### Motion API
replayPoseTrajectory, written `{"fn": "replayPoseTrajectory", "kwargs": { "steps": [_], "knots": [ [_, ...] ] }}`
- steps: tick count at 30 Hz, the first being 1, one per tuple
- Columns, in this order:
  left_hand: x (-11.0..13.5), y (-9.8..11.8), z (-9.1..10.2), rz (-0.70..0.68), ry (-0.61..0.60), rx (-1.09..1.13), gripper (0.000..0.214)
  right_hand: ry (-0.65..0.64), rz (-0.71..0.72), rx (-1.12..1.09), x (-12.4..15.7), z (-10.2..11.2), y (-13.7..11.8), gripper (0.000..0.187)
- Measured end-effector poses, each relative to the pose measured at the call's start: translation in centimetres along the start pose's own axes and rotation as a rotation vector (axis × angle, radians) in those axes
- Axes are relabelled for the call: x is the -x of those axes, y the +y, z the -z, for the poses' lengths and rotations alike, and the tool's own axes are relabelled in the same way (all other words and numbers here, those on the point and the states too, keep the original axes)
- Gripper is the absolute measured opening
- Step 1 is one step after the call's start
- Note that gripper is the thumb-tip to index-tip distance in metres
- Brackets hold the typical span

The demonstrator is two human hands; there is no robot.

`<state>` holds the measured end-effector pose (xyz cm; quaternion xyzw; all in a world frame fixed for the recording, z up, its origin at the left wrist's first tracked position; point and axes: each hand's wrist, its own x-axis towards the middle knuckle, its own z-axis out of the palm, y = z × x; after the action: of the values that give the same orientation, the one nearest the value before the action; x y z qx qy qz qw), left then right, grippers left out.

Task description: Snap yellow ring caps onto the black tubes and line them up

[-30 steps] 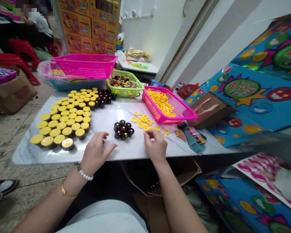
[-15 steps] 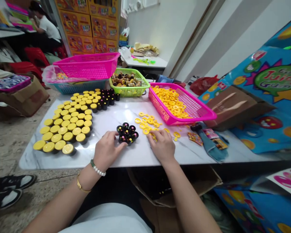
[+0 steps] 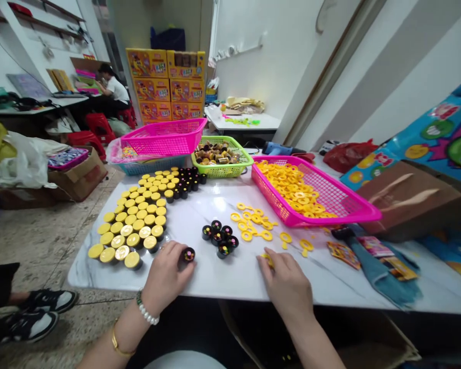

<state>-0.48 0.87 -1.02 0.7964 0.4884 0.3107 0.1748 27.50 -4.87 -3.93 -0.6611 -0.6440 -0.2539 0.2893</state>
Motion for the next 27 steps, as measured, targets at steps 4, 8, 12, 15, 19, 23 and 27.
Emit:
{"fn": "replayPoseTrajectory", "kwargs": {
  "steps": [4,8,12,15,19,23,27],
  "knots": [
    [0.9,-1.4,1.3,-0.059,0.005,0.114,0.035,-0.088,0.103,-0.114,1.3,1.8,-3.8,0.018],
    [0.7,-1.7,1.3,-0.124,-0.085,0.102,0.035,-0.188,0.067,-0.410,1.5,2.4,-9.2,0.019],
    [0.6,-1.8,1.3,-0.118,-0.073,0.110,0.026,-0.366,-0.244,-0.743,0.5,2.3,-12.7,0.027],
    [0.7,-1.8,1.3,-0.119,-0.055,0.116,0.021,-0.414,-0.554,-0.986,-0.9,2.0,-13.7,0.025],
    [0.7,-1.7,1.4,-0.107,-0.059,0.100,0.015,-0.501,-0.630,-1.113,-2.5,1.9,-14.6,0.017],
    [0.8,-1.6,1.4,-0.078,-0.062,0.103,0.017,-0.672,-0.588,-1.232,-2.8,2.9,-14.8,0.018],
    [0.8,-1.7,1.4,-0.065,-0.061,0.127,0.020,-0.696,-0.455,-1.176,-2.4,3.8,-14.6,0.021]
  ]
}}
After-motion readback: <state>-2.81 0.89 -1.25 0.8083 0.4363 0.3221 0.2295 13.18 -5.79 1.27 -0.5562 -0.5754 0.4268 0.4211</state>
